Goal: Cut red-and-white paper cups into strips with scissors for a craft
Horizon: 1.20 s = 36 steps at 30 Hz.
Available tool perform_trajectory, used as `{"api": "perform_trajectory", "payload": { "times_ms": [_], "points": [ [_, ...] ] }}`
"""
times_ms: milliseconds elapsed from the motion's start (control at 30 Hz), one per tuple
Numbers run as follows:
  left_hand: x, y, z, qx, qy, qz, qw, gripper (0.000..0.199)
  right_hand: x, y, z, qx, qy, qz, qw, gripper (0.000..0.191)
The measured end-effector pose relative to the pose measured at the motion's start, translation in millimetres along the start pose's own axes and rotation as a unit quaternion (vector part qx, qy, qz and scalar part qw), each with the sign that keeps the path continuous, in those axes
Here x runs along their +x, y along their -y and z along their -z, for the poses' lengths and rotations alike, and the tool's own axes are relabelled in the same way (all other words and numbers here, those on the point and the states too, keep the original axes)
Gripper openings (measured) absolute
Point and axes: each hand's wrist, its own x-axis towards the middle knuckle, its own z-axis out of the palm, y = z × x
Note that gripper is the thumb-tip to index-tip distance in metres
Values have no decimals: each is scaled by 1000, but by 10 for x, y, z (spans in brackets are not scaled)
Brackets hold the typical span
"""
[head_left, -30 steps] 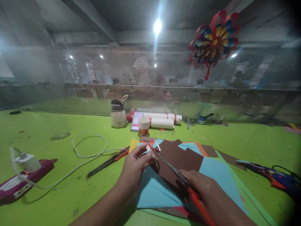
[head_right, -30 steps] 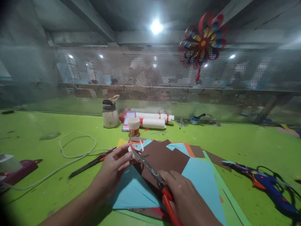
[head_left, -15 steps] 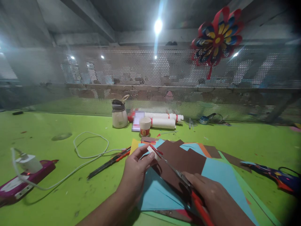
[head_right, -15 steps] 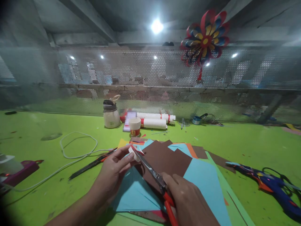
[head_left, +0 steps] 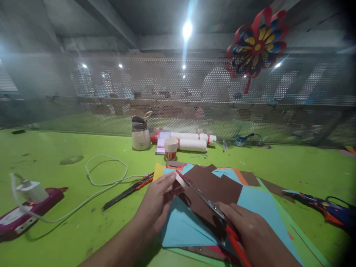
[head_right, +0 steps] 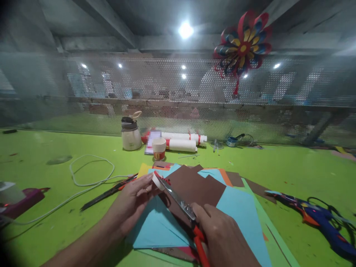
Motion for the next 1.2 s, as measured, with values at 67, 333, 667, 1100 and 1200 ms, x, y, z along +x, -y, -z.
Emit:
{"api": "perform_trajectory", "payload": {
  "times_ms": [67,333,667,1100,1200],
  "points": [
    [13,-8,20,-9,15,7,1000,29,4,-14,-9,-8,-3,3,1000,28],
    [20,-46,14,-6,-5,7,1000,21,19,-55,15,9,11,4,1000,44],
    [-30,-24,-46,6,-27,-6,1000,21,-13,-44,32,1,-16,13,1000,49],
    [-31,-24,-59,8,-15,-15,1000,22,-8,-18,14,-17,-21,14,1000,36],
    [-35,-23,-57,6,-18,-11,1000,23,-14,-16,16,-14,-33,19,999,35]
  ]
}}
